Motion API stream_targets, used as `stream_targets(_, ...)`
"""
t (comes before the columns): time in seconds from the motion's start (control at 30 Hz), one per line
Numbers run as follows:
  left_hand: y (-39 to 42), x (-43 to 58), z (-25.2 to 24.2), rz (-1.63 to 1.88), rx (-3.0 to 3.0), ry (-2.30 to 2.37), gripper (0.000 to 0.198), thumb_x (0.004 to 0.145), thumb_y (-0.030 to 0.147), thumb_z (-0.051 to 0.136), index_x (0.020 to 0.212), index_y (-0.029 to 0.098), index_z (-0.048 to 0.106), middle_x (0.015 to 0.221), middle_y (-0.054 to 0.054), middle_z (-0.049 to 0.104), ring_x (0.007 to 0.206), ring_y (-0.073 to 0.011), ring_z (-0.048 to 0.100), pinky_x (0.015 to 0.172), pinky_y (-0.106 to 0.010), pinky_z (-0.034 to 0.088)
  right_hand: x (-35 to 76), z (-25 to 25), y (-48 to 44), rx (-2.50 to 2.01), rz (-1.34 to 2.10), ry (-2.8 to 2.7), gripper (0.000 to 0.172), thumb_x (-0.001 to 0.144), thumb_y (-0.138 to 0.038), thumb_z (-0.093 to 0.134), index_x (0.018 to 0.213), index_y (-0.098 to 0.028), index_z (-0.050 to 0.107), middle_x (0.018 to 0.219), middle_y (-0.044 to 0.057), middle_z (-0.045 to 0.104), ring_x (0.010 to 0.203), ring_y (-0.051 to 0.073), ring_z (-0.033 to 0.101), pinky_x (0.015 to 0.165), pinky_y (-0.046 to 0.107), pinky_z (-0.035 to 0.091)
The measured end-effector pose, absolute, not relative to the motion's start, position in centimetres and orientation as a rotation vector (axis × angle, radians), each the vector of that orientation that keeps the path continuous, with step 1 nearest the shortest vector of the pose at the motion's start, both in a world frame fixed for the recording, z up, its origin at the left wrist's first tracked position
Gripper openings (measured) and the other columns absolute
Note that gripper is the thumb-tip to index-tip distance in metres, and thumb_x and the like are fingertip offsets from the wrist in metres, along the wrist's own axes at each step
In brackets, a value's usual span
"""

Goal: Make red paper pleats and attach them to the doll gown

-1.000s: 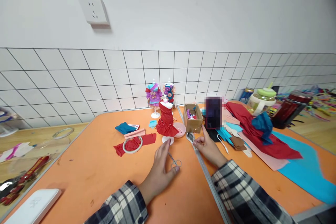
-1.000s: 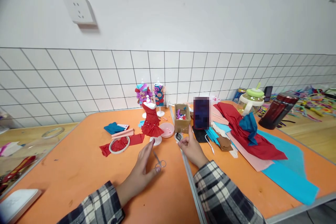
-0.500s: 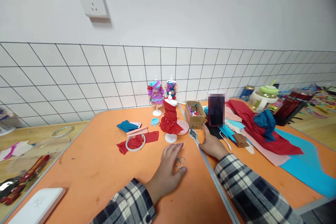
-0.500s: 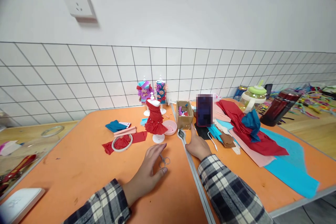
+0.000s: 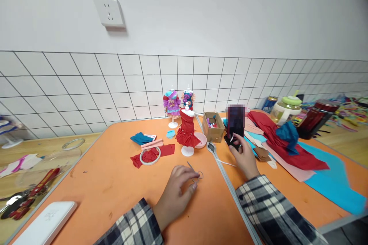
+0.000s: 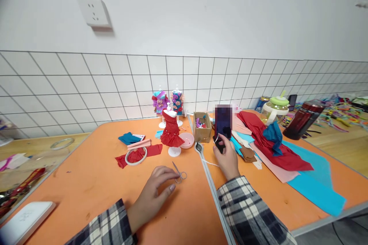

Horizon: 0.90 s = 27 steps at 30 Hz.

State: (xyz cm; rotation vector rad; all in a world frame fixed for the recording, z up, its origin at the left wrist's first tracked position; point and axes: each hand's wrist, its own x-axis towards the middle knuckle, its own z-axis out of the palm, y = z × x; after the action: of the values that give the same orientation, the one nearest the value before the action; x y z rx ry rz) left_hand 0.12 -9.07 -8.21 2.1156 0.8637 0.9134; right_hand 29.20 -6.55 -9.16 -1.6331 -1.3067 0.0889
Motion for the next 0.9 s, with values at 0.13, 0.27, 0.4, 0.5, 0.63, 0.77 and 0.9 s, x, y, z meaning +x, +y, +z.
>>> stream_targets(0.13, -8.8, -0.2, -8.0, 0.891, 1.747, 0.87, 0.029, 0.088, 0.04, 0.054, 0.087, 0.019, 0.074, 0.08, -0.007, 0.068, 0.079, -0.0196, 0.06, 0.077, -0.033, 0.046, 25.7, -6.5, -7.8, -1.371, -0.141, -1.726, 0.032, 0.086, -0.027, 0.053, 0.115, -0.023, 0.067, 0.106, 0.01, 0.06, 0.09, 0.022, 0.057, 0.078, 0.037, 0.048)
stream_targets(0.27, -8.4, -0.4, -7.8, 0.903, 1.306, 0.861, 0.037, 0.085, 0.047, 0.056, 0.078, 0.014, 0.071, 0.06, -0.001, 0.058, 0.055, -0.0114, 0.05, 0.053, -0.023, 0.036, 21.6, -5.3, -8.2, -0.968, -0.351, -2.173, 0.038, 0.082, -0.014, 0.056, 0.114, -0.03, 0.068, 0.123, 0.008, 0.06, 0.107, 0.025, 0.055, 0.091, 0.044, 0.043)
stream_targets(0.4, -8.4, -1.2, -7.2, 0.884, 1.165, 0.861, 0.036, 0.082, 0.046, 0.058, 0.08, 0.012, 0.07, 0.062, -0.002, 0.059, 0.052, -0.0099, 0.05, 0.045, -0.021, 0.027, 19.6, -6.4, -7.8, -0.796, -0.324, -2.193, 0.041, 0.079, -0.008, 0.056, 0.112, -0.028, 0.069, 0.13, 0.008, 0.057, 0.116, 0.025, 0.052, 0.094, 0.044, 0.043)
stream_targets(0.5, -8.5, -1.6, -6.8, 0.865, 1.23, 0.9, 0.039, 0.083, 0.048, 0.056, 0.085, 0.012, 0.071, 0.068, -0.005, 0.064, 0.061, -0.0131, 0.056, 0.046, -0.021, 0.029, 19.2, -7.5, -7.7, -0.793, -0.288, -2.19, 0.045, 0.077, -0.006, 0.055, 0.114, -0.029, 0.068, 0.136, 0.008, 0.054, 0.12, 0.026, 0.05, 0.096, 0.046, 0.043)
stream_targets(0.63, -8.2, -1.5, -7.0, 0.83, 1.326, 0.976, 0.038, 0.081, 0.048, 0.059, 0.084, 0.013, 0.072, 0.067, -0.004, 0.064, 0.064, -0.0146, 0.056, 0.051, -0.022, 0.033, 19.2, -8.0, -8.0, -0.821, -0.302, -2.204, 0.046, 0.076, -0.008, 0.056, 0.115, -0.032, 0.067, 0.14, 0.006, 0.051, 0.123, 0.027, 0.049, 0.102, 0.053, 0.036)
stream_targets(0.77, -7.9, -1.3, -7.5, 0.823, 1.329, 0.983, 0.034, 0.078, 0.045, 0.061, 0.078, 0.013, 0.071, 0.062, -0.002, 0.062, 0.06, -0.0137, 0.054, 0.056, -0.024, 0.038, 19.2, -7.7, -8.4, -0.816, -0.32, -2.233, 0.045, 0.077, -0.01, 0.057, 0.116, -0.033, 0.065, 0.141, 0.007, 0.051, 0.123, 0.027, 0.05, 0.106, 0.058, 0.029)
stream_targets(0.9, -7.9, -1.3, -7.3, 0.838, 1.353, 0.99, 0.028, 0.076, 0.037, 0.059, 0.075, 0.013, 0.072, 0.062, -0.003, 0.065, 0.061, -0.0144, 0.056, 0.06, -0.025, 0.039, 19.1, -7.9, -8.5, -0.822, -0.262, -2.262, 0.046, 0.078, -0.008, 0.056, 0.115, -0.033, 0.066, 0.139, 0.007, 0.053, 0.124, 0.026, 0.05, 0.106, 0.057, 0.03)
